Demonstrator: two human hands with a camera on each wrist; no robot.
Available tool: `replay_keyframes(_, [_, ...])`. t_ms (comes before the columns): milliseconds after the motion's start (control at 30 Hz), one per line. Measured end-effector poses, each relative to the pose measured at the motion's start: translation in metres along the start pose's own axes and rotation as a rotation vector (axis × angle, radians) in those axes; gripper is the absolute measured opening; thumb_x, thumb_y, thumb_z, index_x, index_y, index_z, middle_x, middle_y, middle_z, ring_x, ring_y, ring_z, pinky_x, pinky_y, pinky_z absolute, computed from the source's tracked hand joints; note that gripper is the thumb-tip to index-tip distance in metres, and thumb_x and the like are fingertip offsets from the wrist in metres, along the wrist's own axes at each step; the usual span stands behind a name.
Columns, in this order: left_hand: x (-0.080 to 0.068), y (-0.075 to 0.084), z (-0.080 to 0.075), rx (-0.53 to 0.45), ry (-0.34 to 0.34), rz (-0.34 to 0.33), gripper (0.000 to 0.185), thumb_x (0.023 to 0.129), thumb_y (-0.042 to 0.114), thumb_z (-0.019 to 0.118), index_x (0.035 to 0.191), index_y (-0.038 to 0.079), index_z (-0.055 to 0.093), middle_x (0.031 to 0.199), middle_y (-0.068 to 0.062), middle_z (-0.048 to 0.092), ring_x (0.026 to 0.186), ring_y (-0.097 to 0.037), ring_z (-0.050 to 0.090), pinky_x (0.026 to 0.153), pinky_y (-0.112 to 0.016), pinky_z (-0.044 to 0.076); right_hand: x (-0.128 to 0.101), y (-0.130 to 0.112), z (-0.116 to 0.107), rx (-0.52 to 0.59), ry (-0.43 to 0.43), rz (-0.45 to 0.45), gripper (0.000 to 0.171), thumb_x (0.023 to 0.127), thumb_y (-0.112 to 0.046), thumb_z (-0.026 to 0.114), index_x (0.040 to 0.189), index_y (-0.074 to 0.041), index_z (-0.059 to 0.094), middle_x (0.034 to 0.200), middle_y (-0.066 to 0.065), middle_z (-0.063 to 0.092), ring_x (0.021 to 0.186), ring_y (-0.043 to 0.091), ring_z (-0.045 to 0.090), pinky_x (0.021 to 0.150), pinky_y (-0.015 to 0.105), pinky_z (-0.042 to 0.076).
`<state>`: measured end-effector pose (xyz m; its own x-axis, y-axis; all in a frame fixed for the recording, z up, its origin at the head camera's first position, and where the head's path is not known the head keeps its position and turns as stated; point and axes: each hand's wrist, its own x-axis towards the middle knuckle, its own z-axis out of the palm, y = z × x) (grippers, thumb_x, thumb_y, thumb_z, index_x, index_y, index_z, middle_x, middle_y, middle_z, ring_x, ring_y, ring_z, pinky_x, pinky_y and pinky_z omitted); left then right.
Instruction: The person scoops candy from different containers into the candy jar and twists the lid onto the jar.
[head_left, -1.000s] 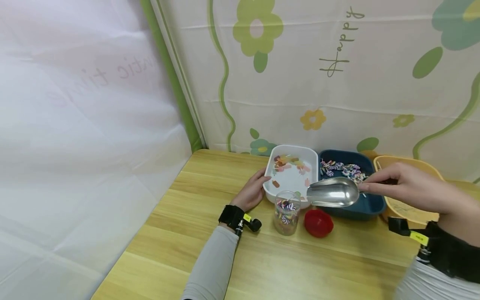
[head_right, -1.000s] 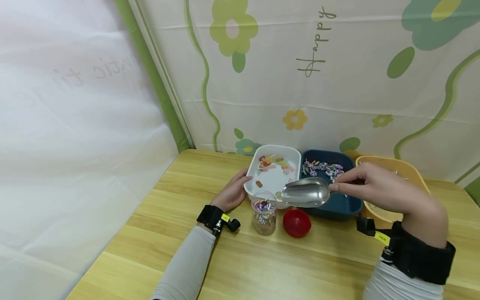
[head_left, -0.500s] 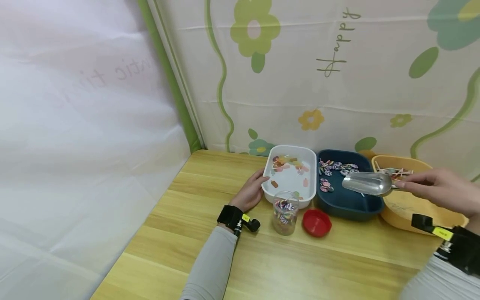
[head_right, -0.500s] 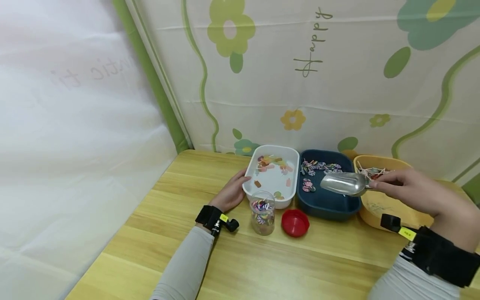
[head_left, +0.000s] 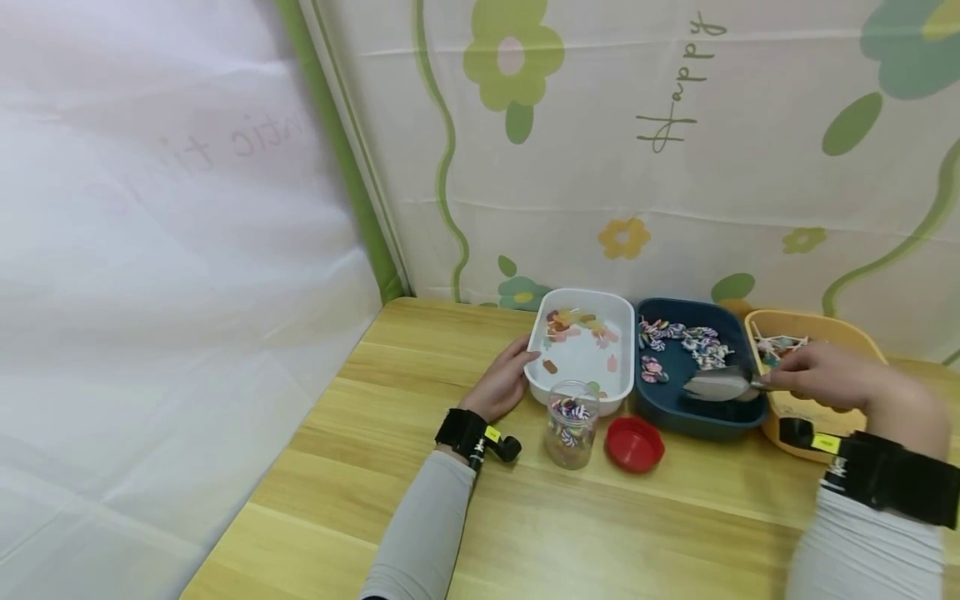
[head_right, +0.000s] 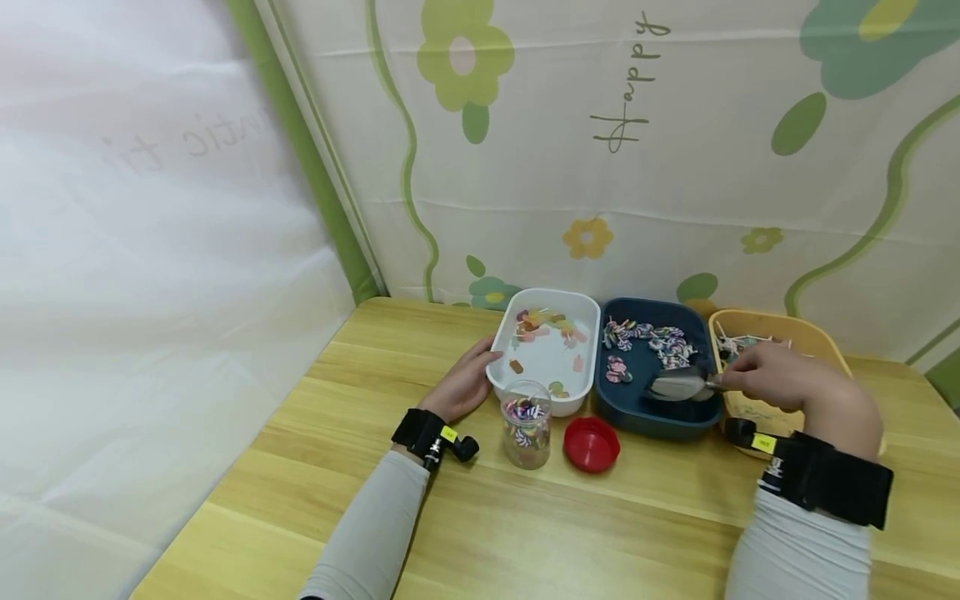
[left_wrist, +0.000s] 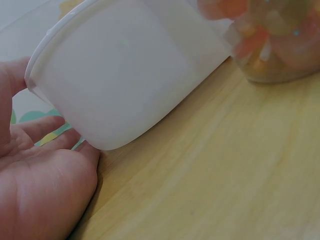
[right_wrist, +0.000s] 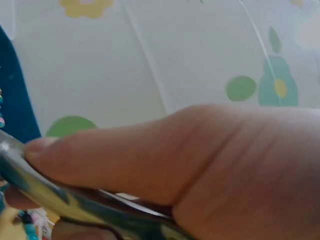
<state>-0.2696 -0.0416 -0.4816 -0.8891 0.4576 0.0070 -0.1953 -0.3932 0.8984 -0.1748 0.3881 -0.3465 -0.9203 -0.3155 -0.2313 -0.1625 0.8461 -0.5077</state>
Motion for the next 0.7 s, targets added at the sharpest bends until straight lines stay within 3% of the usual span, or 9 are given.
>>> replay_keyframes(133, [-0.001,0.000,0.001,0.002,0.012,-0.004,0.057,0.108,0.008,0.045,0.162,0.005,0.025,0.168,-0.014,0.023,0.154,-0.027,0.024,0.125,-0.038,0.025,0.021,-0.009,0.009,-0.042,0.005,-0.016,0.027,0.105,-0.015,0.054,0.093,-0.002,0.074,0.067,-0.002,0.047,0.051,0.010,0.037,0.049,0.027,0.037])
replay_keyframes(167, [-0.001,0.000,0.001,0.003,0.021,-0.006,0.057,0.108,0.008,0.045,0.162,0.005,0.026,0.168,-0.014,0.024,0.153,-0.027,0.025,0.125,-0.038,0.026,0.028,-0.011,0.012,-0.049,0.016,-0.028,0.028,0.105,-0.015,0.053,0.097,0.001,0.075,0.072,0.002,0.054,0.056,0.013,0.045,0.052,0.030,0.044])
replay_keyframes(267, [-0.001,0.000,0.002,0.002,0.043,-0.015,0.056,0.108,0.008,0.046,0.161,0.005,0.028,0.167,-0.014,0.025,0.153,-0.028,0.027,0.124,-0.038,0.028,0.043,-0.016,0.019,-0.068,0.066,-0.060,0.030,0.105,-0.015,0.055,0.108,0.008,0.074,0.094,0.016,0.069,0.077,0.025,0.062,0.069,0.044,0.057])
replay_keyframes(367, [-0.001,-0.001,0.003,-0.005,0.051,-0.016,0.055,0.108,0.007,0.045,0.161,0.006,0.029,0.167,-0.014,0.025,0.153,-0.028,0.027,0.124,-0.038,0.028,0.051,-0.016,0.023,-0.079,0.103,-0.087,0.031,0.105,-0.014,0.056,0.112,0.011,0.073,0.109,0.027,0.071,0.097,0.038,0.066,0.084,0.059,0.057])
replay_keyframes(500, [0.000,-0.001,0.003,-0.021,0.043,-0.006,0.054,0.108,0.006,0.044,0.161,0.006,0.029,0.167,-0.015,0.025,0.153,-0.028,0.026,0.124,-0.038,0.028,0.051,-0.009,0.024,-0.056,0.127,-0.119,0.029,0.104,-0.014,0.059,0.115,0.008,0.074,0.113,0.026,0.071,0.101,0.036,0.067,0.084,0.054,0.058])
replay_keyframes(633, [0.000,-0.001,0.003,-0.018,0.050,-0.008,0.055,0.108,0.007,0.046,0.161,0.006,0.029,0.167,-0.015,0.025,0.153,-0.028,0.026,0.124,-0.037,0.028,0.046,0.002,0.025,-0.008,0.121,-0.160,0.027,0.103,-0.016,0.061,0.117,0.003,0.075,0.116,0.021,0.072,0.101,0.012,0.065,0.080,0.033,0.059])
replay_keyframes(700, [0.000,-0.001,0.002,-0.010,0.060,-0.015,0.055,0.108,0.007,0.046,0.161,0.006,0.030,0.167,-0.014,0.025,0.153,-0.028,0.027,0.124,-0.037,0.028,0.043,0.008,0.024,0.053,0.093,-0.154,0.027,0.104,-0.017,0.060,0.117,0.001,0.076,0.106,0.013,0.074,0.086,0.001,0.059,0.069,0.025,0.054])
